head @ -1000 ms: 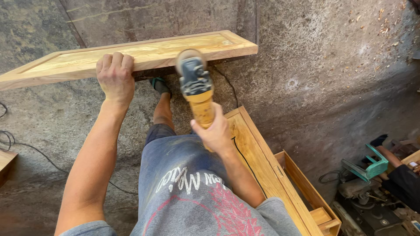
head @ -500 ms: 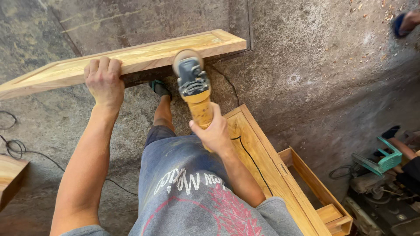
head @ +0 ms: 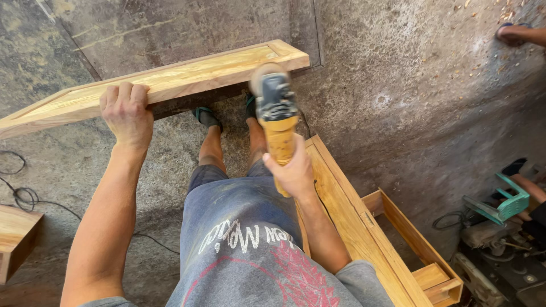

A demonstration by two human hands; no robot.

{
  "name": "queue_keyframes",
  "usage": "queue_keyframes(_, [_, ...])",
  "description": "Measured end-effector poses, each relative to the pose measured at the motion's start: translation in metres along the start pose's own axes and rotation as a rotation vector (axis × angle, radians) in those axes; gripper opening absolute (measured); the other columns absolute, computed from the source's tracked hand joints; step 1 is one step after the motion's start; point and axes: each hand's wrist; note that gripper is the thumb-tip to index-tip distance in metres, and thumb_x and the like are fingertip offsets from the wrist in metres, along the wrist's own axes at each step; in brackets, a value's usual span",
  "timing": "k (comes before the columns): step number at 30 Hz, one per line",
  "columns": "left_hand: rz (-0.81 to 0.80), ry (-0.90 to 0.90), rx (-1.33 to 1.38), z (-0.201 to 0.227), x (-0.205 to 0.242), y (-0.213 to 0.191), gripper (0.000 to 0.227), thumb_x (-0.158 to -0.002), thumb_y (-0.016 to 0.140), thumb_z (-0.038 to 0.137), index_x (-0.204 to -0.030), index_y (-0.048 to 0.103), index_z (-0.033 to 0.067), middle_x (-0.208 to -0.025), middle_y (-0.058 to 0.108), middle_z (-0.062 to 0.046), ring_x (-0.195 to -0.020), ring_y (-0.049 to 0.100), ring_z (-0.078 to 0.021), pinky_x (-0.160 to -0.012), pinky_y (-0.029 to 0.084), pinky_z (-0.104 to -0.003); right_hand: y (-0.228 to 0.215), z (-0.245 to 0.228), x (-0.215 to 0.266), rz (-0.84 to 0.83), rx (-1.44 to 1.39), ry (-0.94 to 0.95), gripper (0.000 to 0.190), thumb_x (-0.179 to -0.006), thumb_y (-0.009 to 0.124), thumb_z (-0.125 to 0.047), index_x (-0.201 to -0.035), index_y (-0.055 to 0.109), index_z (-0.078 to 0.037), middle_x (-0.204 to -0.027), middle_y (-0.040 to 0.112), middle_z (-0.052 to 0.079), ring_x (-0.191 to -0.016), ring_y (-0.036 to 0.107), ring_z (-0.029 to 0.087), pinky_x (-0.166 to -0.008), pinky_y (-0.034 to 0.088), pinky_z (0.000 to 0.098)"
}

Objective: The person uses a handheld electric sander to smooth the edges and surface of a rectangular wooden panel. They reposition the panel several times to access different sides and continue sanding until the clip ends.

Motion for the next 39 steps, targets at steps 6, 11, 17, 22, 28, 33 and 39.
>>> queue_keyframes(6, [-0.008,-0.005,0.037,0.001,0.000,0.001,0.027,-0.080,0.067,-0.008,-0.099,0.065,0.0109,-0.095,0.060,-0.005,-0.097,0.058,-0.0268,-0.091,0.044,-0.041,-0.008,0.009,-0.006,-0.018,0.008,0.044,0.066,-0.079,0.083,-0.030,-0.130,0.051,-0.003,-0.108,0.074,0.014,-0.098,0.075,0.024,-0.090,0.058,0.0397])
queue_keyframes(11, [-0.009,-0.009,0.012,-0.001,0.004,0.002,0.028,-0.078,0.068,-0.007,-0.099,0.065,0.0106,-0.096,0.061,-0.005,-0.097,0.058,-0.0270,-0.090,0.044,-0.041,-0.037,0.013,-0.010,0.115,0.006,0.079,0.055,-0.083,0.082,-0.028,-0.124,0.057,-0.003,-0.107,0.076,0.014,-0.098,0.076,0.024,-0.089,0.060,0.0405])
queue_keyframes(17, [-0.010,-0.006,0.022,0.000,0.003,0.000,0.024,-0.084,0.069,-0.007,-0.098,0.064,0.0115,-0.097,0.061,-0.004,-0.099,0.058,-0.0263,-0.089,0.043,-0.039,-0.014,0.010,-0.007,0.011,0.018,-0.048,0.066,-0.079,0.086,-0.025,-0.130,0.053,-0.001,-0.108,0.074,0.016,-0.101,0.073,0.026,-0.088,0.056,0.0413])
queue_keyframes(22, [-0.014,0.001,0.046,-0.002,0.003,0.000,0.024,-0.083,0.068,-0.006,-0.100,0.066,0.0104,-0.096,0.061,-0.006,-0.099,0.058,-0.0276,-0.092,0.043,-0.042,-0.037,0.018,-0.010,0.085,-0.050,0.075,0.061,-0.080,0.084,-0.031,-0.127,0.056,-0.002,-0.108,0.076,0.015,-0.101,0.075,0.027,-0.090,0.058,0.0408])
queue_keyframes(28, [-0.017,-0.006,0.028,-0.002,0.006,0.000,0.020,-0.087,0.069,-0.005,-0.100,0.066,0.0102,-0.095,0.060,-0.006,-0.097,0.058,-0.0278,-0.090,0.042,-0.042,-0.030,0.011,-0.011,0.039,0.004,0.024,0.067,-0.078,0.085,-0.033,-0.130,0.055,-0.003,-0.108,0.075,0.015,-0.100,0.075,0.026,-0.089,0.057,0.0408])
queue_keyframes(33, [0.004,-0.006,0.001,0.006,0.017,0.000,0.017,-0.093,0.068,-0.004,-0.099,0.066,0.0119,-0.093,0.061,-0.004,-0.095,0.058,-0.0259,-0.091,0.043,-0.041,-0.024,0.011,-0.008,-0.002,-0.012,0.027,0.070,-0.078,0.084,-0.033,-0.133,0.053,-0.003,-0.108,0.075,0.015,-0.101,0.075,0.025,-0.089,0.058,0.0406])
queue_keyframes(39, [0.002,-0.013,0.014,0.004,0.018,0.004,0.017,-0.093,0.070,-0.003,-0.098,0.064,0.0117,-0.095,0.061,-0.005,-0.096,0.058,-0.0263,-0.088,0.043,-0.040,-0.044,0.017,-0.014,0.057,-0.045,0.099,0.063,-0.080,0.083,-0.032,-0.129,0.056,-0.003,-0.110,0.076,0.016,-0.101,0.076,0.026,-0.092,0.060,0.0403])
Point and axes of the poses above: each hand's wrist, its own x-axis away from the middle knuckle, its own y-axis out of the palm, z = x × y
